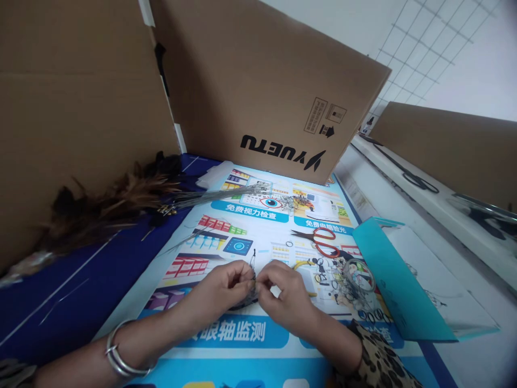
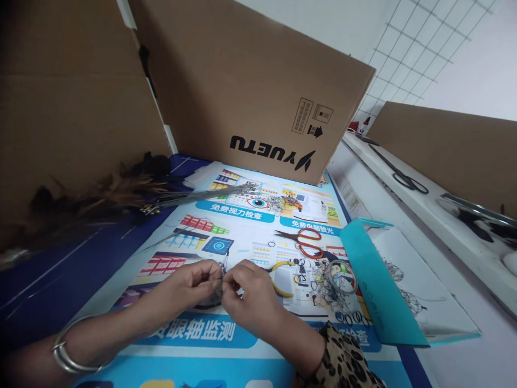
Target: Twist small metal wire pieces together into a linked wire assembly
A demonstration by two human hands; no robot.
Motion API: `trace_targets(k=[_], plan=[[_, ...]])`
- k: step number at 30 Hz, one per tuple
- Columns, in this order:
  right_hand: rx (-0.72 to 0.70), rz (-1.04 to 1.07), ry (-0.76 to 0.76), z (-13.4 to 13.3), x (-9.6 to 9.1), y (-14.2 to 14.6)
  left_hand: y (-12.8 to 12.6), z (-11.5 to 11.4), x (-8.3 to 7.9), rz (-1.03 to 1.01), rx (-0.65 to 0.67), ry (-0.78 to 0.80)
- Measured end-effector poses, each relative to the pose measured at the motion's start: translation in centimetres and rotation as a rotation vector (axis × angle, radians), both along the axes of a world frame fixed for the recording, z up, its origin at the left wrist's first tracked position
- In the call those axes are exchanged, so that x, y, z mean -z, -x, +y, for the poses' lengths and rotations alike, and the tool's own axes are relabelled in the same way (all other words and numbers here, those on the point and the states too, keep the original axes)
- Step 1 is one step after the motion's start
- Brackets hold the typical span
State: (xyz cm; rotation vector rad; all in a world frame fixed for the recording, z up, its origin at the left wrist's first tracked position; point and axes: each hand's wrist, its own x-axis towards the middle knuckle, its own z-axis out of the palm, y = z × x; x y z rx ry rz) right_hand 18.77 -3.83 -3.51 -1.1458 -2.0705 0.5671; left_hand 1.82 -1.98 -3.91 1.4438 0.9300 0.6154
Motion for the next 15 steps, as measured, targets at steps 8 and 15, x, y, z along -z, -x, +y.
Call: trace_targets(k=[8, 15], plan=[[0.058, -0.019, -0.123, -0.39, 0.23, 0.35, -0.33, -0.03, -0.45, -0.108, -0.084, 0.114], [0.038, -0.132, -0.364, -0.52, 0.1, 0.18, -0.15, -0.48, 0.14, -0.312, -0.049, 0.288]])
